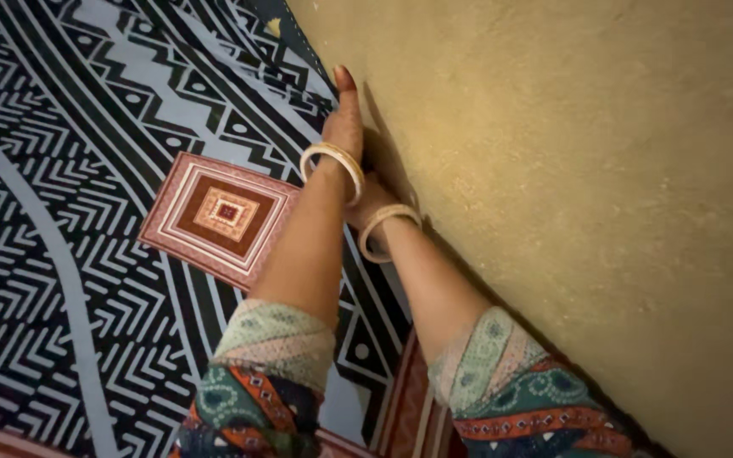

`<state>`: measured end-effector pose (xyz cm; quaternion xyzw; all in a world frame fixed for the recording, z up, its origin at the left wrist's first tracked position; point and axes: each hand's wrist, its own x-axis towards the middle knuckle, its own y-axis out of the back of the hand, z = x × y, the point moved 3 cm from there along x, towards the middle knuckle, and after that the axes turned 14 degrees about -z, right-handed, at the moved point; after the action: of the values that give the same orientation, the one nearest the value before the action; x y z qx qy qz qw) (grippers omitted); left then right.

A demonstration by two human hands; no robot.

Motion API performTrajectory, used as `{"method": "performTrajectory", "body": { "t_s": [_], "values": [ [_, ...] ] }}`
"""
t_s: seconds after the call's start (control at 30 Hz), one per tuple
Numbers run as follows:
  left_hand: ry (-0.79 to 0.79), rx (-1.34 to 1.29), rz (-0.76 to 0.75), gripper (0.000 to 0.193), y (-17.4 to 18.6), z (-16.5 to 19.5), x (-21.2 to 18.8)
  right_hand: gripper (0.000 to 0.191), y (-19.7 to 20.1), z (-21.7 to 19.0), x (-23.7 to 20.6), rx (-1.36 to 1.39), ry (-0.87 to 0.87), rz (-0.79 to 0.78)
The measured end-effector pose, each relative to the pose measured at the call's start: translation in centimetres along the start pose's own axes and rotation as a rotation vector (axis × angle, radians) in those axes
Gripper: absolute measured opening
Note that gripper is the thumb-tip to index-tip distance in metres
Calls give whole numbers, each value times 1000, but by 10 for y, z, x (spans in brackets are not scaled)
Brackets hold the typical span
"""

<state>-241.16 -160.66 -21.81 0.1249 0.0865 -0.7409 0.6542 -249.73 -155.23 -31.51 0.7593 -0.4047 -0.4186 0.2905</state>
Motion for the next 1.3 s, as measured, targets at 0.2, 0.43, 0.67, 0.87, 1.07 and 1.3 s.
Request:
{"method": "performTrajectory", "body": {
  "t_s": [0.2,0.43,0.67,0.87,1.07,1.3],
  "values": [
    [-16,-77,79,141,-22,-10,3,47,2,-2,-15,87,243,70],
    [11,-120,177,141,-28,-3,2,57,3,-50,-150,-305,58,470],
    [-26,61,149,110,-38,15,-33,87,26,-99,-312,-186,-102,389],
    [-77,142,64,102,-62,4,-138,93,30,-91,-321,-103,-197,181],
    [6,-340,-103,103,-83,-28,-209,107,17,-66,-288,-85,-173,92],
    [222,-331,-221,111,-93,-38,-184,98,-12,-7,-229,3,-165,-99]
  ]
}}
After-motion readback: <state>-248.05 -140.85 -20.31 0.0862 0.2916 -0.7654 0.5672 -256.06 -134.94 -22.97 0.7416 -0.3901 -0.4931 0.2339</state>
